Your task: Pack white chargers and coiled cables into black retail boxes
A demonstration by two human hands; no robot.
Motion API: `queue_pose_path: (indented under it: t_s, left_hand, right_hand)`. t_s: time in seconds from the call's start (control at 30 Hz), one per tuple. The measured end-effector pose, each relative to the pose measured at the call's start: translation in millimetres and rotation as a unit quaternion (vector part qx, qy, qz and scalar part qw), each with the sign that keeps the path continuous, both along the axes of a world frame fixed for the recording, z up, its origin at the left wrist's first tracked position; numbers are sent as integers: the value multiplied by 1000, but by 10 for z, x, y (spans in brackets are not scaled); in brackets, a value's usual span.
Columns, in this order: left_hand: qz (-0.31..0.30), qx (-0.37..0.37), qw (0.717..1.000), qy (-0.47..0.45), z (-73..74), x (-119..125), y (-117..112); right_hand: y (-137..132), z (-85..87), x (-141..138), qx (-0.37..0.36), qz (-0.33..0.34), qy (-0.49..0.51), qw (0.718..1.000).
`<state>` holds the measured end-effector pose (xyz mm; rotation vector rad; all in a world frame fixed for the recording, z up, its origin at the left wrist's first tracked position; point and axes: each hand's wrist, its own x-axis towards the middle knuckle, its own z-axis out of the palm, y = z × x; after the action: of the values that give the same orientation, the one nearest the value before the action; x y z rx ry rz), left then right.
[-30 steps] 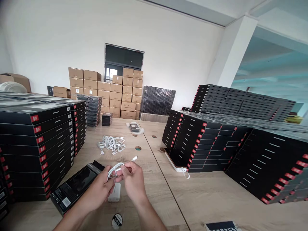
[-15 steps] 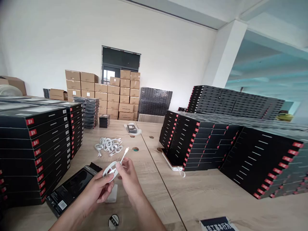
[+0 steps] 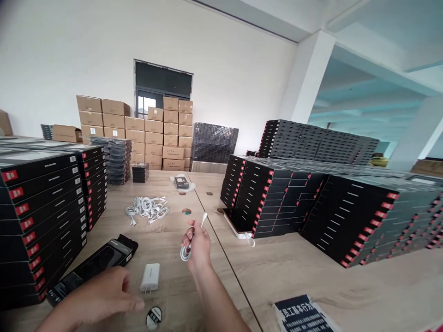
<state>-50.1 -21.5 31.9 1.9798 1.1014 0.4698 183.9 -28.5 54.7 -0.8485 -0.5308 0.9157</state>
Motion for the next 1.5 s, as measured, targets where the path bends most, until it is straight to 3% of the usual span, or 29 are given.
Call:
queue_pose_path:
  t_s: [0.13, 0.27, 0.4, 0.47, 0.57, 0.67, 0.77, 0.87, 0.93, 1.07, 1.13, 1.2, 1.37, 1.5]
  left_hand:
    - [7, 11, 1000, 22, -151, 147, -58]
    - [63, 55, 996, -30, -220, 386, -5]
    - [109, 20, 990, -83, -239, 584, 43]
    - [145, -29, 973, -179, -243, 667, 35]
    - [183, -106, 899, -384, -228, 791, -10]
    - [206, -174, 812, -518, -185, 906, -75]
    - [183, -251, 728, -611, -140, 954, -123]
    - [168, -290, 684, -648, -111, 885, -101]
    - [175, -286, 690, -642, -90, 789, -43]
    - [164, -234, 721, -631, -28, 601, 95]
    - [158, -221, 730, -628, -4, 550, 137]
    - [143, -220, 739, -621, 6, 527, 155]
    - [131, -207, 750, -615, -5, 523, 153]
    - [143, -190, 763, -601, -3, 576, 140]
  right_hand:
    - [13, 3, 63, 6, 0, -2, 1000]
    - [20, 14, 38, 21, 8, 14, 1000]
    - [14, 4, -45, -5, -3, 5, 1000]
    - [3, -14, -102, -35, -32, -54, 997]
    - [-18, -60, -199, -41, -74, -182, 980]
    - [-27, -123, -303, -19, -103, -264, 959]
    - [-28, -197, -396, 11, -115, -342, 933]
    - [-35, -254, -443, 32, -82, -432, 898]
    - [-37, -262, -436, 33, -19, -446, 894]
    - [-16, -202, -351, 21, 136, -279, 950]
    - [-5, -159, -298, 0, 170, -192, 967]
    - [-8, -126, -257, -25, 189, -164, 968]
    - [-61, -95, -256, -47, 243, -205, 947]
    - [-63, -100, -367, -13, 186, -350, 918]
